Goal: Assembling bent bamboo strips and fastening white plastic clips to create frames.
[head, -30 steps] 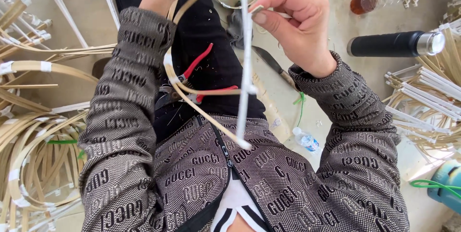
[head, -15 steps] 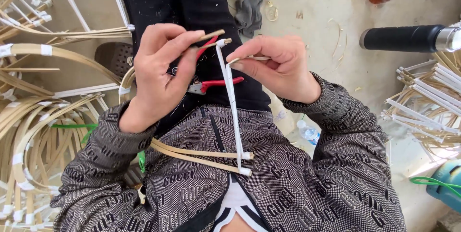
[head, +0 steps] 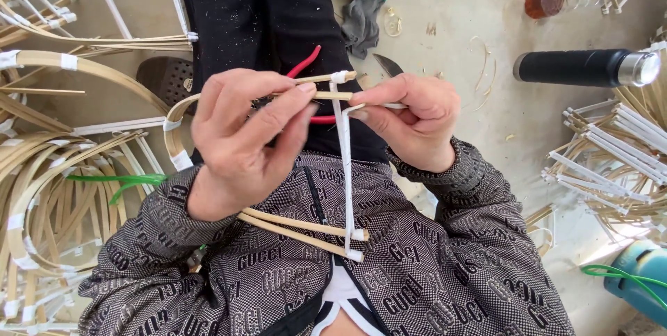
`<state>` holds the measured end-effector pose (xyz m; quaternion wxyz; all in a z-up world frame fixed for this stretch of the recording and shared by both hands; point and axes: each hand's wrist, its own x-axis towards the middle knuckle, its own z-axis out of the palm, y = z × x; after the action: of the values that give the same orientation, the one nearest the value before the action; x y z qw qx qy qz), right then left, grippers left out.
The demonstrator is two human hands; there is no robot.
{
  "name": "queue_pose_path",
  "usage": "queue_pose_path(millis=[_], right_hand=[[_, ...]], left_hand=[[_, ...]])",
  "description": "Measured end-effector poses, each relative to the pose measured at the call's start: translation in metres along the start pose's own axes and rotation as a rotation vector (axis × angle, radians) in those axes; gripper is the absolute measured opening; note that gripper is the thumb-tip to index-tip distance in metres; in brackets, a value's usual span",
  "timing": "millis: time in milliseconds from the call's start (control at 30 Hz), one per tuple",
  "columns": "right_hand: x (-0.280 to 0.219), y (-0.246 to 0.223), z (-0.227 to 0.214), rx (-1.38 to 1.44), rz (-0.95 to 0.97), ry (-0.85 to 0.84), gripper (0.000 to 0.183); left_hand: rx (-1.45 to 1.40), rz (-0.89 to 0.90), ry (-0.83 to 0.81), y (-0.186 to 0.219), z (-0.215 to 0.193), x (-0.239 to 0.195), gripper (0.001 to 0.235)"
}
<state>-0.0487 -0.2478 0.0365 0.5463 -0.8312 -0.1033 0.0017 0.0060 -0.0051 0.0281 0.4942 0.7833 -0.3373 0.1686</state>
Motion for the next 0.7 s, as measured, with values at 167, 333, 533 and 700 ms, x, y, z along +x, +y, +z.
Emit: queue_pose_path(millis=[167, 333, 533, 700], right_hand=[[-0.012, 0.004, 0.001, -0.019, 0.059, 0.110, 0.013], [-0.018, 0.009, 0.005, 0.009, 0.007, 0.171, 0.014], [-0.021, 0.014, 0.011, 0.046, -0.075, 0.207, 0.017], [-0.020, 0.022, 0.015, 0.064, -0.201, 0.258, 0.019]], left_hand=[[-0.047, -0.051, -0.017, 0.003, 0.008, -0.011, 0.037], [-0.171, -0.084, -0.044, 0.004, 0.013, -0.008, 0.043], [-0.270, -0.107, -0.076, 0.011, 0.013, -0.006, 0.048], [-0.228, -0.084, -0.029, 0.017, 0.018, -0.009, 0.053]])
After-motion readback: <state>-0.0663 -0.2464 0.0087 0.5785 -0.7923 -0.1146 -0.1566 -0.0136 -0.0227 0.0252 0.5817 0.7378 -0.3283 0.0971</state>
